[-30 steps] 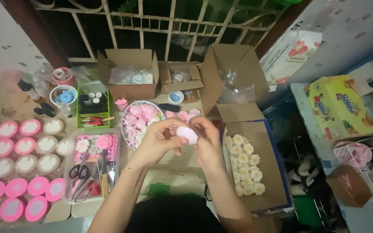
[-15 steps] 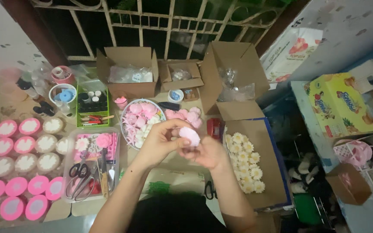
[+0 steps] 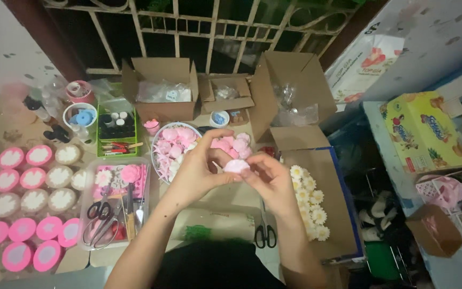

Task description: Wrapping small artificial flowers in plastic film and arranging them into containers.

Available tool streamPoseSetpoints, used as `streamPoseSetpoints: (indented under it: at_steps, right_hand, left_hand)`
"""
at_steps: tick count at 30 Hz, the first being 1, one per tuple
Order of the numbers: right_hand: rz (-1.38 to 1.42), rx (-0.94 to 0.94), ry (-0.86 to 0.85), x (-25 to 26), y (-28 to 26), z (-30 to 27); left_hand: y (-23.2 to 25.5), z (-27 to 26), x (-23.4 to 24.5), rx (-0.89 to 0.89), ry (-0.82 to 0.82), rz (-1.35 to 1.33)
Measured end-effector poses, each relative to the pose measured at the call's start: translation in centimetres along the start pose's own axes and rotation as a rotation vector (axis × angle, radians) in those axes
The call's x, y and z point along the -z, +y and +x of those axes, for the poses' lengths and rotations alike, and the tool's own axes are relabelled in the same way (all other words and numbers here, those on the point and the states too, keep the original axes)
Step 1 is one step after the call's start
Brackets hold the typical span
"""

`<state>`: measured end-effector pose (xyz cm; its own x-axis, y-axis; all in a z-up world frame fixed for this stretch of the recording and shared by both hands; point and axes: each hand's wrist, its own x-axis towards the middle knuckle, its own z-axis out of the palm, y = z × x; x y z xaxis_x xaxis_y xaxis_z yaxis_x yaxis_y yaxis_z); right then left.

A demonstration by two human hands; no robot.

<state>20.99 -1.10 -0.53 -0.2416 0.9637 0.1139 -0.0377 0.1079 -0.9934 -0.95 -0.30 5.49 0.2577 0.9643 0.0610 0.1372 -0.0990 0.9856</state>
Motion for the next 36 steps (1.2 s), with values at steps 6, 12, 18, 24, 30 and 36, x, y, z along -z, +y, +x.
streamPoseSetpoints:
  at_steps: [6, 12, 18, 24, 30, 36]
  right_hand:
    - [0.262, 0.017, 0.184, -3.3, 0.7, -0.4]
    - [0.191, 0.080, 0.132, -3.0, -2.1, -0.4]
    - [-0.005, 0.143, 0.082, -2.5, -2.6, 1.3]
    - [0.005, 0.151, 0.044, -2.2, -3.2, 1.7]
    - [-0.026, -0.030, 0.131, -1.7, -0.4, 2.7]
    - [0.257, -0.255, -0.047, -0.1, 4.1, 3.7]
  left_hand:
    - [-4.2, 0.0, -2.7, -0.084, 0.132, -0.701]
    - [-5.2, -0.4, -2.8, -0.128, 0.243, -0.531]
    - [-3.8, -1.1, -2.3, -0.130, 0.220, -0.348]
    - [-1.6, -1.7, -0.6, -0.151, 0.100, -0.108]
    - [-2.1, -1.6, -0.4, -0.181, 0.034, -0.083]
    - [-3.9, -1.4, -0.5, -0.262, 0.015, -0.024]
